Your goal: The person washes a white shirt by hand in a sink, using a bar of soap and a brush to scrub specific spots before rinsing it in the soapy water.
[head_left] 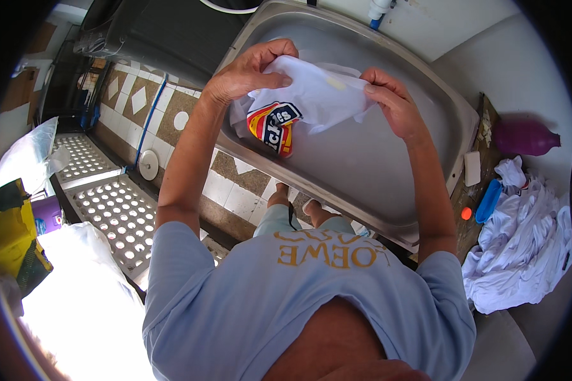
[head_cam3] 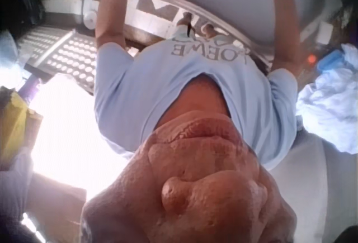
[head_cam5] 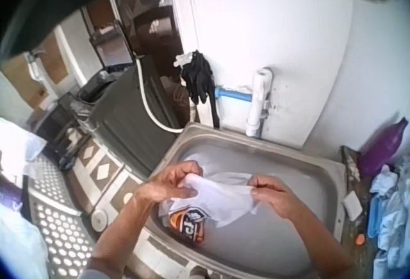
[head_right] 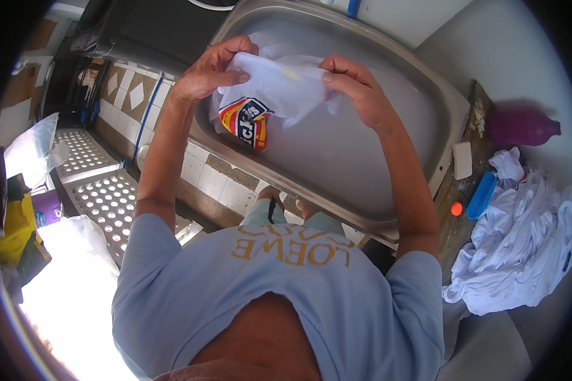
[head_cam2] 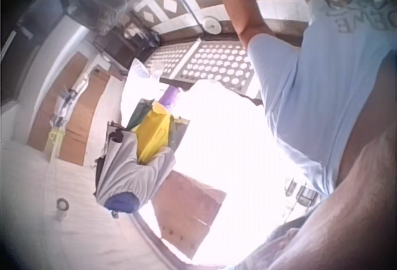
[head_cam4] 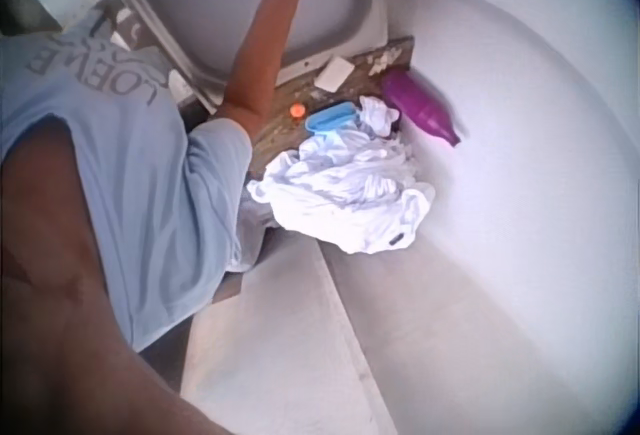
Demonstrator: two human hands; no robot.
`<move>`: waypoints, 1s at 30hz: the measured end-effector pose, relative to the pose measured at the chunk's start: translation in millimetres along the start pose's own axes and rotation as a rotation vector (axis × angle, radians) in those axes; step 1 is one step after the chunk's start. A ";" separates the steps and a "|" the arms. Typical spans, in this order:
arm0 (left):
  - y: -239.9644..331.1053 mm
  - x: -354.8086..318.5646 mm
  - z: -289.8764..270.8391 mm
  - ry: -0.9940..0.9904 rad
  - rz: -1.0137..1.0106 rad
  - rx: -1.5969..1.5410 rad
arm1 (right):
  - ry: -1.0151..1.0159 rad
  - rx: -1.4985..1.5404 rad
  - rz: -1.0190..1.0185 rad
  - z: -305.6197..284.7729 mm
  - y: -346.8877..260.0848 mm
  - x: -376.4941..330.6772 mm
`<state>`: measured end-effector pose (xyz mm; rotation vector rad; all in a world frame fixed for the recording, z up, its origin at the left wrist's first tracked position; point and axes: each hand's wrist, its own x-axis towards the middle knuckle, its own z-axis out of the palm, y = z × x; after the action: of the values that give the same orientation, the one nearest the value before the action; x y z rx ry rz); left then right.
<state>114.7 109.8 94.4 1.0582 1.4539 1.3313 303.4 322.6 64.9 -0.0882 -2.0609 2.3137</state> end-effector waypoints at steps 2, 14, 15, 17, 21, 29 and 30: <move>9.7 5.3 -0.1 -0.074 0.003 0.052 | 0.052 -0.026 -0.021 -0.7 -11.1 -8.6; 49.4 67.2 -22.0 -0.357 0.041 0.008 | 0.239 -0.180 0.034 9.3 -52.8 -27.7; 48.0 74.2 -19.0 -0.374 0.034 -0.053 | 0.243 -0.214 0.075 -2.1 -40.4 -29.7; 44.0 81.4 -13.3 -0.355 0.015 -0.045 | 0.268 -0.233 0.114 -10.2 -22.2 -37.3; 21.6 97.7 -9.5 -0.329 -0.036 -0.095 | 0.428 -0.145 0.017 -8.5 0.3 -49.5; -36.0 97.8 2.8 -0.298 -0.357 -0.165 | 0.711 -0.065 -0.144 16.6 50.3 -39.5; -46.5 93.6 2.7 -0.234 -0.381 -0.274 | 0.724 -0.068 -0.159 16.7 61.5 -35.6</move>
<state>92.0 197.8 42.7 0.6906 1.1861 1.0563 338.1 296.6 6.2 -0.6329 -1.6858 1.7456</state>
